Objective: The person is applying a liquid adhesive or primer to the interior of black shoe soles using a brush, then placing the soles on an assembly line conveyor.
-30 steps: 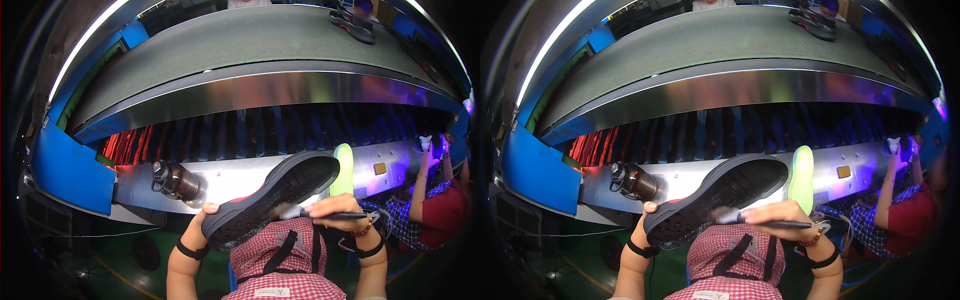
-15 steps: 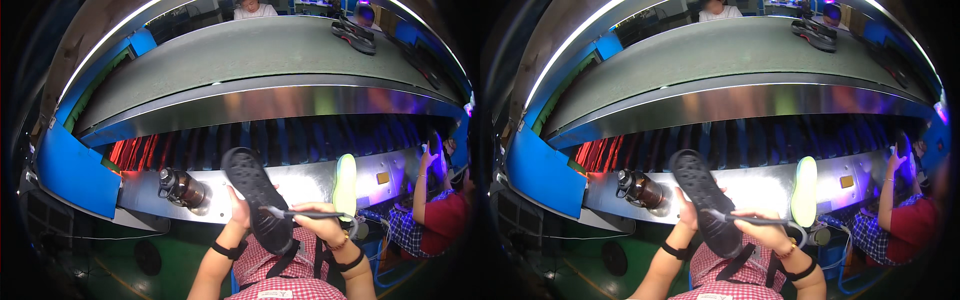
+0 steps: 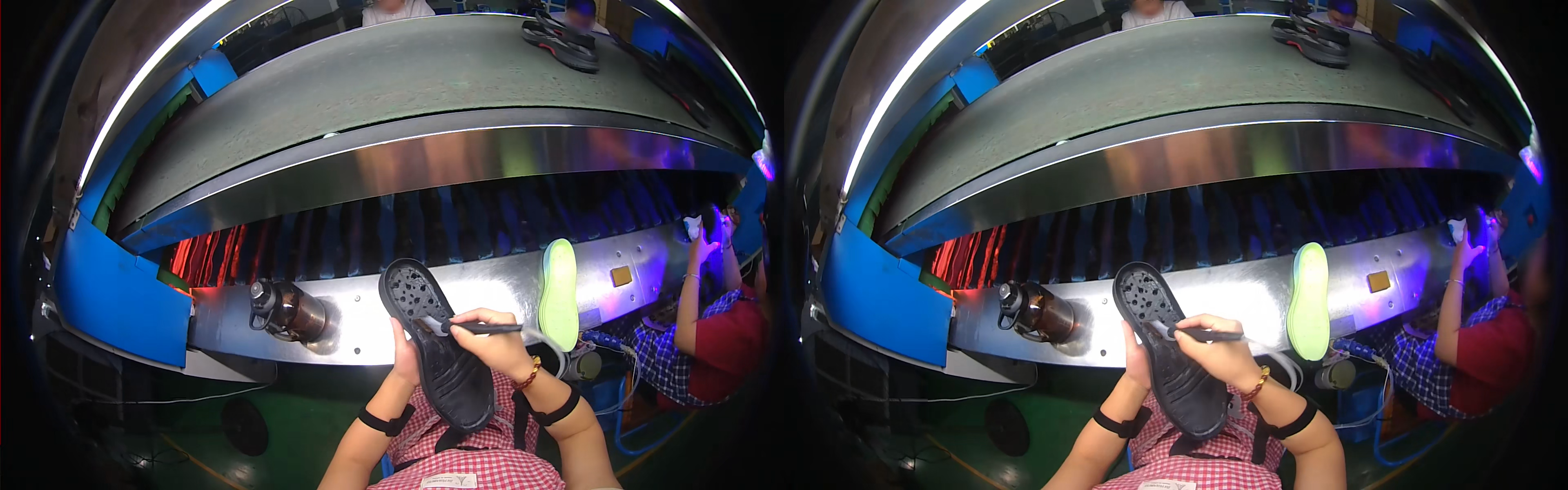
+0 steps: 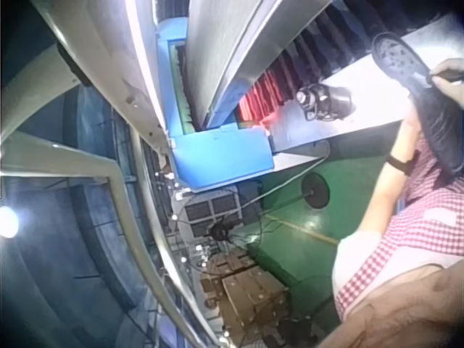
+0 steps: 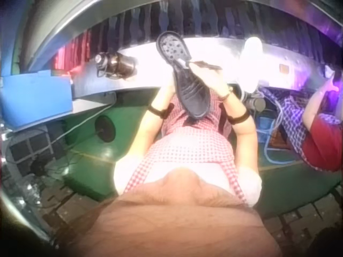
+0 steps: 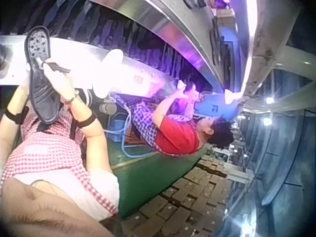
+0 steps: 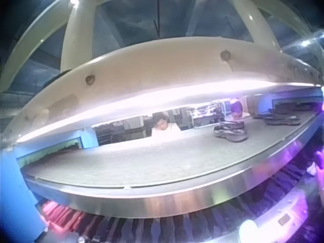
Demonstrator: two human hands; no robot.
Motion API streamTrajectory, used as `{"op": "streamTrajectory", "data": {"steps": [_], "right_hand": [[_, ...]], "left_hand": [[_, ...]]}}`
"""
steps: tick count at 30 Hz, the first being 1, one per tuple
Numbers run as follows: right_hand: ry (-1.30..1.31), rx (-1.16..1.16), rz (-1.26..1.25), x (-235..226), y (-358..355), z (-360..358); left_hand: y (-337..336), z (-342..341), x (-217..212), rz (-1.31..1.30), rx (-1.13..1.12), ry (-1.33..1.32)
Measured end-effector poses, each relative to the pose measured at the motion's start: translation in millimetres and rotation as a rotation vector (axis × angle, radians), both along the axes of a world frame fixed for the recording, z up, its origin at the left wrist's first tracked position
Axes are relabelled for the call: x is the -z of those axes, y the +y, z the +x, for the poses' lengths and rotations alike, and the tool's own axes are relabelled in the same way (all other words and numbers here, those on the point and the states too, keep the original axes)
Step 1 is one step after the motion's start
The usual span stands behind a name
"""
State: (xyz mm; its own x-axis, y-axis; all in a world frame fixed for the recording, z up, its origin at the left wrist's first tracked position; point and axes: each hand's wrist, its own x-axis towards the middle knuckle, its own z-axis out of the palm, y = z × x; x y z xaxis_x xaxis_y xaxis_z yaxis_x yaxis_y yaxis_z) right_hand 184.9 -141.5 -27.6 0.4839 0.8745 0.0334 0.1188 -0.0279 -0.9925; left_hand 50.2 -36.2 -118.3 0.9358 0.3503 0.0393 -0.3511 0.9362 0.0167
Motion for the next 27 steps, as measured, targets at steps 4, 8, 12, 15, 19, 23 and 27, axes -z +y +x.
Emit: {"op": "streamTrajectory", "data": {"steps": [4, 8, 12, 15, 19, 23, 27], "right_hand": [[-0.49, -0.011, 0.268, 8.9, -4.8, -18.6], [-0.639, -0.076, 0.341, 9.3, -27.0, -36.0], [-0.572, -0.353, 0.247, -12.2, -49.5, -18.0], [-0.362, -0.313, 0.217, -31.8, -39.9, -8.5], [-0.429, -0.137, 0.286, -46.0, -16.2, -9.7], [-0.389, -0.292, 0.345, -47.9, -24.9, -19.7], [-0.317, -0.205, 0.373, -46.8, -32.8, -14.0]], "left_hand": [[3.1, 4.8, -5.9, 0.47, -0.296, 0.459], [24.0, -5.5, -14.1, 0.339, -0.478, 0.547], [37.3, -17.7, -31.8, 0.45, -0.568, 0.464], [23.4, -12.8, -48.3, 0.471, -0.545, 0.286], [6.6, 2.0, -67.6, 0.375, -0.586, 0.223], [11.8, 1.7, -81.7, 0.477, -0.584, 0.102], [10.7, 1.5, -86.8, 0.357, -0.646, -0.033]]}}
